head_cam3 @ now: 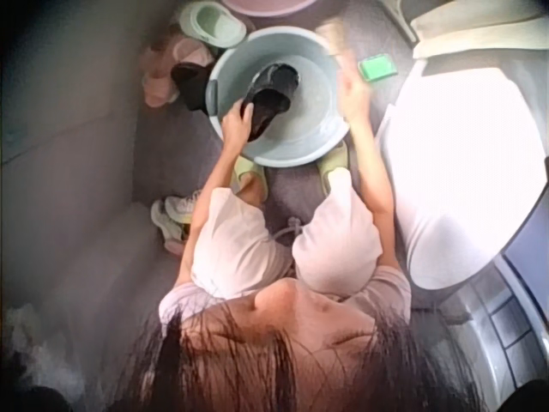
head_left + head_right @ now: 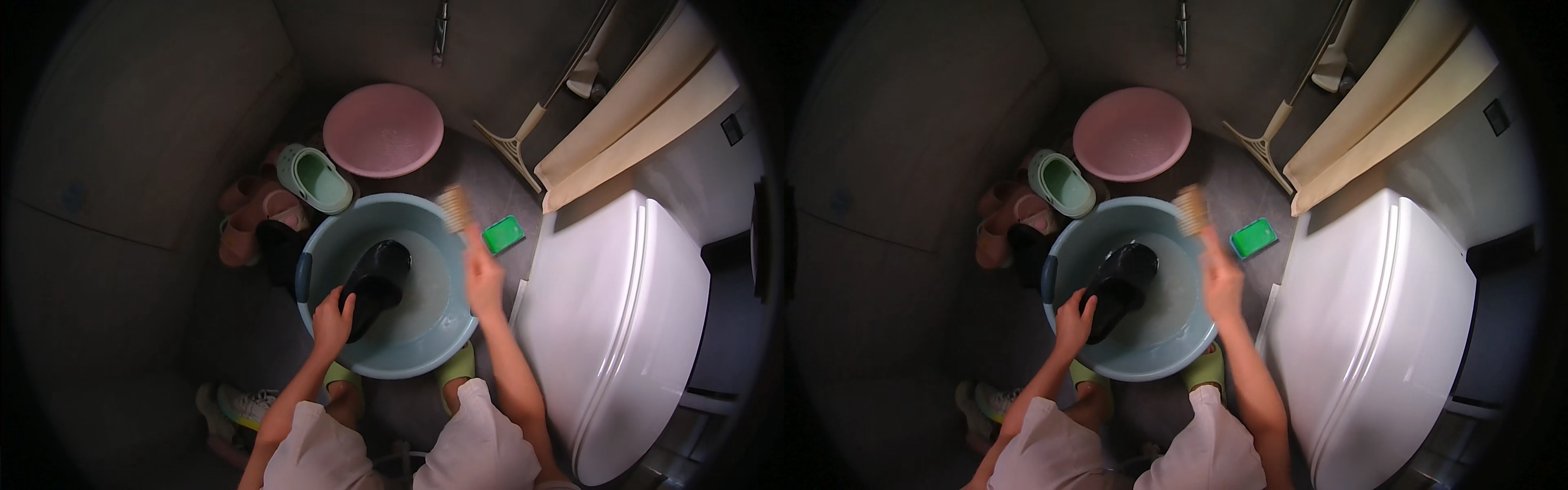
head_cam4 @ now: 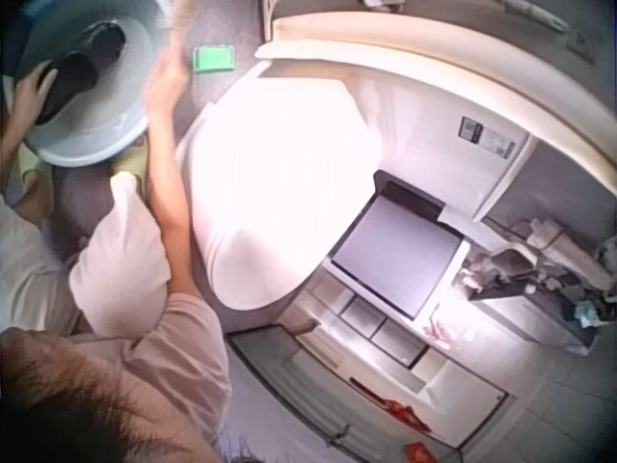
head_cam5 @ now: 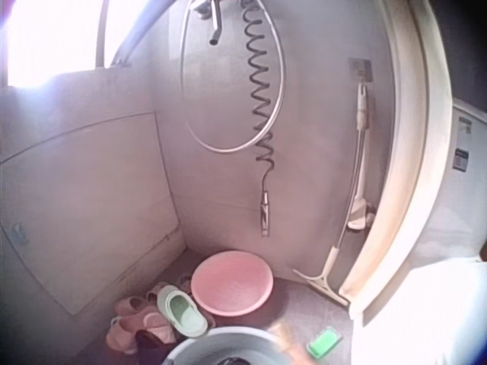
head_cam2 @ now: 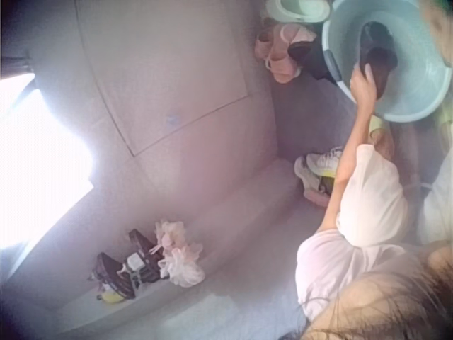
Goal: The person washes a black slide by hand in a basin of water using a wooden brush.
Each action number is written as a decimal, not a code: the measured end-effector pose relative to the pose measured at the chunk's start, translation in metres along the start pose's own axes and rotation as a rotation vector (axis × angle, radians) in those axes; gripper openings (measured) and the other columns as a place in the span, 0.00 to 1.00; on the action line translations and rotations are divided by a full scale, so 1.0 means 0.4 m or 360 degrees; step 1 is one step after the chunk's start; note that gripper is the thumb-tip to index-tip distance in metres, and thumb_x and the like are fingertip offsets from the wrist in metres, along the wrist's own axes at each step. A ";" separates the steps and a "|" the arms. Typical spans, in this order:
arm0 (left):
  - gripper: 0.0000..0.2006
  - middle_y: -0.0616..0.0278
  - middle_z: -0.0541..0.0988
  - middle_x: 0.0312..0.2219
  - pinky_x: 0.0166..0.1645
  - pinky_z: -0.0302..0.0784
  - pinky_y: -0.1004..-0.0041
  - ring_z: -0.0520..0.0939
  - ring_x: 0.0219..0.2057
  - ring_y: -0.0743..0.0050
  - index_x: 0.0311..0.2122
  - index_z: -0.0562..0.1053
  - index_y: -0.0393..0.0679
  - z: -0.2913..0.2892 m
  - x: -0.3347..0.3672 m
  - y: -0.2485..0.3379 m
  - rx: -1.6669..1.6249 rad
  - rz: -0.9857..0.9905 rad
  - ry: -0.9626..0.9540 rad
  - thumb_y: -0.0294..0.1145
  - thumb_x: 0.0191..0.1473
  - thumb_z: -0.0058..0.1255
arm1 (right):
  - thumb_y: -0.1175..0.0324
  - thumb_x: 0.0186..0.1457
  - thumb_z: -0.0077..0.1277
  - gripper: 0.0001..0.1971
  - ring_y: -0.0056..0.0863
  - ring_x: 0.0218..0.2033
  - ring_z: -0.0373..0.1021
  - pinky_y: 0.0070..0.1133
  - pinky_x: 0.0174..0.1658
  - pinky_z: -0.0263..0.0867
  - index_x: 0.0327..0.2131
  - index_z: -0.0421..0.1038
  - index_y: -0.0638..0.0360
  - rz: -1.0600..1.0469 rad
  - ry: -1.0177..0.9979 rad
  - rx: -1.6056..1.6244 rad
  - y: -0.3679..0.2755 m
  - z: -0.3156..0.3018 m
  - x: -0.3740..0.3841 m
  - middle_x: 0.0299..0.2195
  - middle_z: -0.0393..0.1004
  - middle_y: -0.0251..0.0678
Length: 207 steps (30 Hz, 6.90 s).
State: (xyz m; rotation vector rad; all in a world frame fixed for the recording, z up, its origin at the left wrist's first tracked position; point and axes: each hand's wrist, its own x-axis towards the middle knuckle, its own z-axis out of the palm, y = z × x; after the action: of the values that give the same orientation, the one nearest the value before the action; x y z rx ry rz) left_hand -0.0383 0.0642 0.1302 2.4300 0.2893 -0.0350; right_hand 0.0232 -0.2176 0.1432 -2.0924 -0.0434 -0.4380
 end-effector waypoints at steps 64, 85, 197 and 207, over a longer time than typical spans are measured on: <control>0.15 0.59 0.78 0.26 0.25 0.75 0.77 0.79 0.24 0.75 0.39 0.73 0.40 -0.007 0.027 -0.018 -0.1997 -0.1186 -0.0929 0.43 0.60 0.49 | 0.71 0.46 0.57 0.28 0.23 0.12 0.62 0.22 0.14 0.63 0.55 0.70 0.43 -0.0575 -0.0090 -0.0682 -0.156 0.030 -0.042 0.19 0.57 0.29; 0.12 0.64 0.79 0.31 0.30 0.75 0.78 0.79 0.27 0.79 0.42 0.73 0.41 -0.019 0.046 0.090 -0.2227 -0.0993 -0.0731 0.39 0.60 0.50 | 0.68 0.52 0.54 0.30 0.33 0.14 0.66 0.27 0.17 0.65 0.60 0.62 0.47 -0.0307 -0.0178 -0.0563 -0.203 0.025 -0.020 0.21 0.63 0.35; 0.20 0.55 0.75 0.33 0.42 0.71 0.68 0.77 0.37 0.60 0.47 0.73 0.36 -0.127 0.013 0.130 -0.0456 0.0239 0.0227 0.22 0.46 0.57 | 0.67 0.50 0.53 0.29 0.21 0.10 0.62 0.22 0.13 0.61 0.58 0.66 0.39 -0.0845 -0.0427 -0.0830 -0.317 0.054 -0.142 0.18 0.58 0.28; 0.24 0.62 0.75 0.41 0.47 0.73 0.76 0.77 0.42 0.74 0.52 0.67 0.38 -0.085 0.072 0.187 -0.2476 -0.0548 -0.0381 0.16 0.46 0.41 | 0.67 0.56 0.49 0.26 0.40 0.18 0.71 0.32 0.23 0.70 0.60 0.62 0.45 -0.0183 -0.0544 -0.0150 -0.348 0.022 -0.088 0.21 0.70 0.38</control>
State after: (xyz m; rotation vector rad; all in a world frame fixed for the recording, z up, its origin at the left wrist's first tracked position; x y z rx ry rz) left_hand 0.0042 0.0359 0.2005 0.8110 0.4018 -0.1748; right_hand -0.0355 -0.1305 0.2415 -2.2449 -0.3510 -0.1478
